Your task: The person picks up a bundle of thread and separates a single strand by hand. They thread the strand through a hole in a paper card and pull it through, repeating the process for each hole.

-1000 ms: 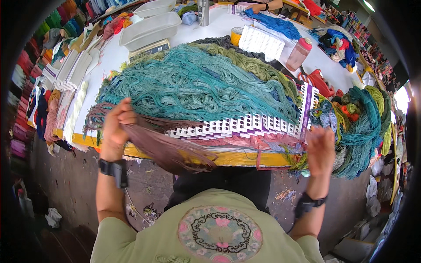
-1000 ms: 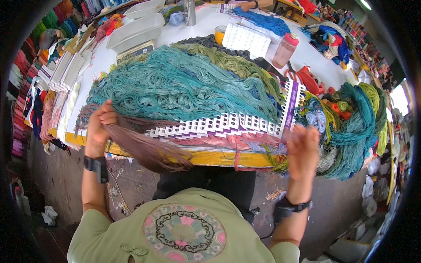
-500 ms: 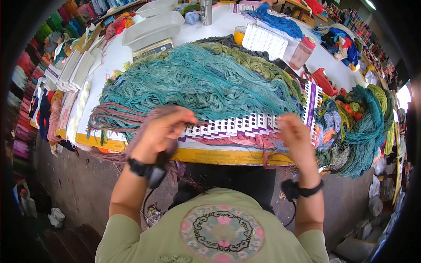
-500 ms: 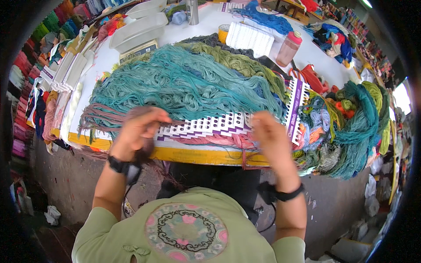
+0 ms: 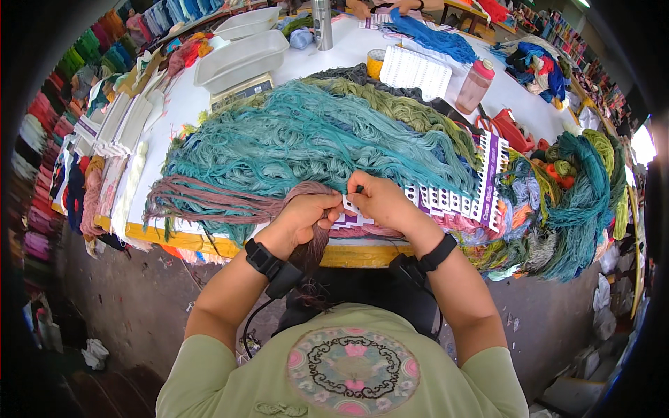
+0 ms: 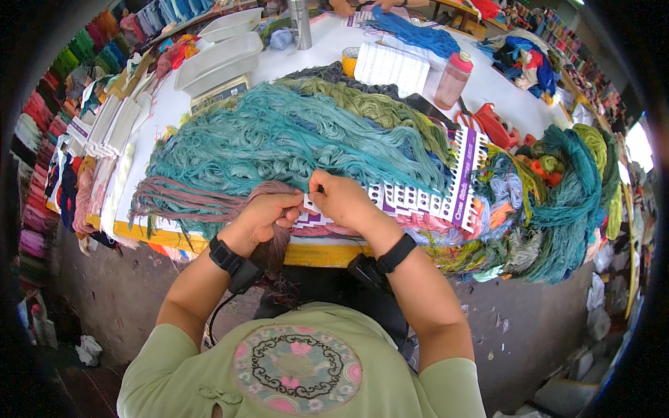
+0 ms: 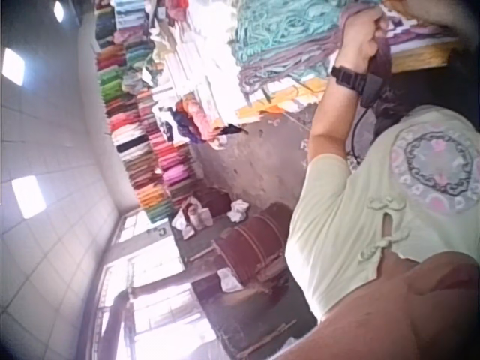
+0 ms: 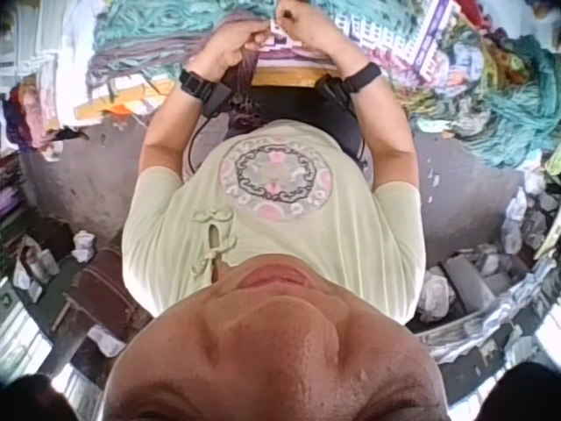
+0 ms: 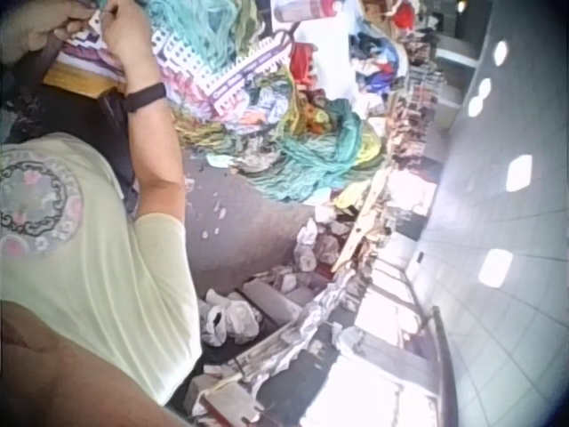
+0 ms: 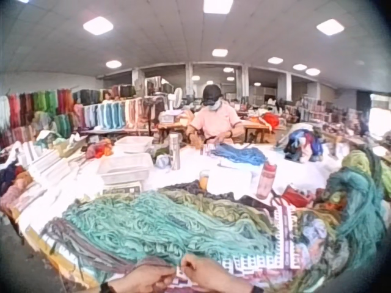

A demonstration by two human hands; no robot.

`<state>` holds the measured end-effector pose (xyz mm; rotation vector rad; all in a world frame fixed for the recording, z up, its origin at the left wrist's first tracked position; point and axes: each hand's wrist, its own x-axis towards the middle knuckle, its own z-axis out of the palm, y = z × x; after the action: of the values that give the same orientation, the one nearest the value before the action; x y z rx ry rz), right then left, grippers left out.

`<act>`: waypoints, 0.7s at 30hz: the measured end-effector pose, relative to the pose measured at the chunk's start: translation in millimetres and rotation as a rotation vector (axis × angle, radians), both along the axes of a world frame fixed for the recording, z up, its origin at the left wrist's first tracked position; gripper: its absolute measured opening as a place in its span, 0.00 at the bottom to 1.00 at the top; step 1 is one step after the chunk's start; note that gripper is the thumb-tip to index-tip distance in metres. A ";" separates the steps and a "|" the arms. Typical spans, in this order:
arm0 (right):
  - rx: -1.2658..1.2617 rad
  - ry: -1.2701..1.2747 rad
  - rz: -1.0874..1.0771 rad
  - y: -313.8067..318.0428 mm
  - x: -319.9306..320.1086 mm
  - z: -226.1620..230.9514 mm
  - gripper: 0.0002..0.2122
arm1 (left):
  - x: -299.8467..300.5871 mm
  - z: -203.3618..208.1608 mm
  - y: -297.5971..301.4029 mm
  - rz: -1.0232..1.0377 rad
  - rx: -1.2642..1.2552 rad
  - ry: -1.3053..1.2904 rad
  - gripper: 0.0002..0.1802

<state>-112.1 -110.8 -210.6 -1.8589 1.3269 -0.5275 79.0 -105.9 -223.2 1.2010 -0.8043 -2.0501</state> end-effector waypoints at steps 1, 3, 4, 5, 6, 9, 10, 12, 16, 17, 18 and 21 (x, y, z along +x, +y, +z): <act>0.001 0.000 0.001 -1.6 0.6 0.6 0.07 | 0.6 -0.1 -1.0 0.001 0.001 0.000 0.07; 0.041 0.008 0.008 -3.5 1.9 1.4 0.06 | 2.6 -0.3 -3.3 -0.076 -0.057 -0.002 0.07; 0.043 0.009 0.010 -3.6 1.5 2.2 0.06 | 2.4 -1.6 -4.0 -0.074 -0.055 -0.001 0.07; 0.149 -0.067 -0.010 -3.4 0.7 3.1 0.06 | 2.3 -3.8 -4.8 -0.088 -0.058 -0.024 0.07; 0.255 -0.143 -0.031 -3.6 0.4 3.9 0.06 | 3.0 -5.4 -5.3 -0.101 -0.061 -0.049 0.07; 0.383 -0.250 -0.038 -6.4 -5.0 6.2 0.05 | 3.6 -7.7 -5.3 -0.100 -0.053 0.005 0.08; 0.367 -0.245 -0.038 -6.5 -3.3 4.2 0.05 | 2.9 -9.0 -4.5 -0.099 -0.050 0.005 0.08; 0.346 -0.234 -0.033 -5.1 0.0 5.2 0.05 | -1.0 -9.0 -1.8 -0.087 -0.105 -0.103 0.08; 0.372 -0.315 -0.010 -5.4 -3.1 -1.6 0.05 | -3.0 -0.5 3.4 -0.194 -0.060 -0.471 0.09; 0.376 -0.313 -0.007 -4.6 -5.1 -2.5 0.05 | 3.1 -2.4 5.2 -0.200 -0.263 -0.514 0.09; 0.394 -0.350 -0.014 -3.4 -7.3 -1.6 0.05 | 9.6 -4.5 6.4 -0.203 -0.467 -0.554 0.11; 0.420 -0.412 -0.008 -3.6 -11.0 -3.3 0.06 | 43.5 -6.0 -4.5 0.011 -0.361 -0.448 0.12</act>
<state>-123.1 -114.4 -213.8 -1.3174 1.0689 -0.5506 122.5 -110.4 -229.2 1.4587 -1.3077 -1.5496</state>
